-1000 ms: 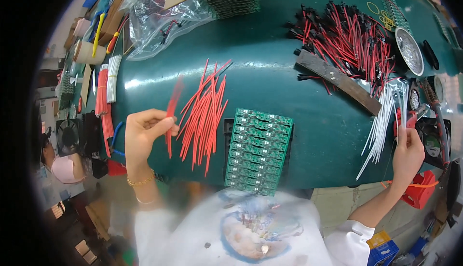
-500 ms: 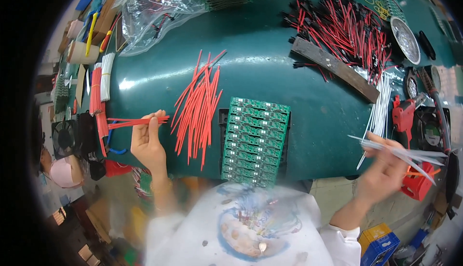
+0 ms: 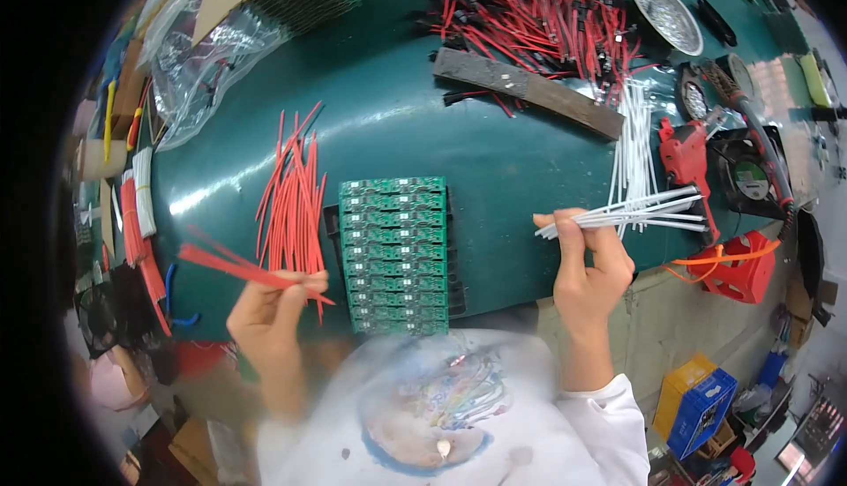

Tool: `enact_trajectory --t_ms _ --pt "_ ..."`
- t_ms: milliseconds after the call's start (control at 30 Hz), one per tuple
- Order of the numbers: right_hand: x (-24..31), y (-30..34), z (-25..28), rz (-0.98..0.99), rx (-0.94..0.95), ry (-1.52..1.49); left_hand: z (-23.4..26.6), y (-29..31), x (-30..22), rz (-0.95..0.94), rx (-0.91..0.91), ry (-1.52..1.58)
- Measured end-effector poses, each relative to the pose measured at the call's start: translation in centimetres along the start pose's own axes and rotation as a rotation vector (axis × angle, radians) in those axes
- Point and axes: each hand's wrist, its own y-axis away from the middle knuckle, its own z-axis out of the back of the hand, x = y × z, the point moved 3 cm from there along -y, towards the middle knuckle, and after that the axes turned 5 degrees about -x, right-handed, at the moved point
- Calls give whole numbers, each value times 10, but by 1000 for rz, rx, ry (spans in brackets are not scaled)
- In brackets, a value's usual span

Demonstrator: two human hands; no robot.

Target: The person inserts wires into a circuit board panel by hand, then connects wired plugs to the boards.

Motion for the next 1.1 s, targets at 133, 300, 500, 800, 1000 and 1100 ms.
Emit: enact_trajectory --t_ms 133,300,500,800,1000,1100 --pt "28 7 -12 14 232 -8 -12 2 11 109 46 61" --pt "32 9 -38 158 362 -27 -13 8 16 120 58 49" --pt "39 12 -44 236 379 29 -6 9 13 106 96 4" --pt "49 -9 -42 42 181 -235 -2 -31 -14 63 -54 74" --pt "70 -16 -87 75 229 -272 -35 -76 -10 -127 102 68" --pt "65 -12 -99 186 180 -182 -44 -82 -6 -177 115 30"
